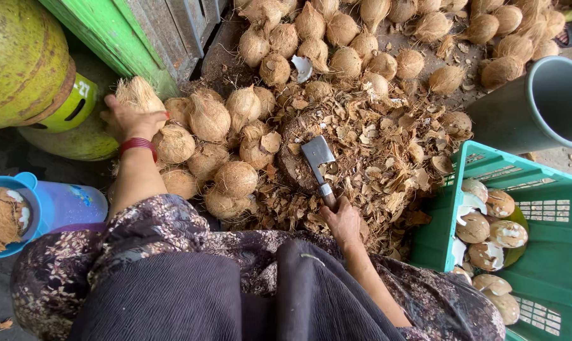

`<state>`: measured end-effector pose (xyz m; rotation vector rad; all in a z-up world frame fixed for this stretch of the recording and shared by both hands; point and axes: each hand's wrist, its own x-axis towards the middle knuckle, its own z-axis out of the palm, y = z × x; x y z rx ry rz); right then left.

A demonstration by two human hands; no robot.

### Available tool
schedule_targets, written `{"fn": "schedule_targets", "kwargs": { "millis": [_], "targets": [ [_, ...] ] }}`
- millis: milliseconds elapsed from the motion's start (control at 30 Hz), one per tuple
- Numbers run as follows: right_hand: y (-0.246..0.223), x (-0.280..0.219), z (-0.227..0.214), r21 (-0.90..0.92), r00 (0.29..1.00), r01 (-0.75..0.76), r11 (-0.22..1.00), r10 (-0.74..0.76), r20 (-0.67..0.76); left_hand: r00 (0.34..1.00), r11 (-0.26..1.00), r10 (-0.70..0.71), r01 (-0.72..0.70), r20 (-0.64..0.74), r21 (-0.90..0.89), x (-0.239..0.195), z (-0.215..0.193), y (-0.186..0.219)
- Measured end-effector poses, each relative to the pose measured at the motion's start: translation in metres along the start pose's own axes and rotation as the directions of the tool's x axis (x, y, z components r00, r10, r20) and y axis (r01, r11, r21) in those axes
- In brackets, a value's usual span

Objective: The person sits on the ground and uses a long-handled knife to peel the husk off coconuts. They rotate each coconut and strike the husk repeatedly until it is removed, then place the peeled coconut into a green crate.

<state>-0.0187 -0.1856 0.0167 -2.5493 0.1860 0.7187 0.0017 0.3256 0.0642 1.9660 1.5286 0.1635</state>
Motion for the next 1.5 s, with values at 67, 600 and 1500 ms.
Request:
{"fn": "schedule_targets", "kwargs": {
  "millis": [67,600,1500],
  "targets": [
    [0.001,0.001,0.003,0.016,0.999,0.02,1.0,-0.019,-0.026,0.999,0.998,0.046,-0.047,-0.017,-0.041,-0.004,-0.001,-0.009],
    [-0.023,-0.051,-0.019,0.485,0.972,0.101,0.869,-0.191,0.14,0.758,0.101,0.58,0.297,0.298,-0.95,-0.165,0.047,0.029],
    [-0.072,-0.161,-0.129,0.726,0.829,0.529,0.439,-0.449,-0.332,0.574,0.603,0.731,-0.797,0.369,0.044,-0.275,0.11,0.05]
  ]
}}
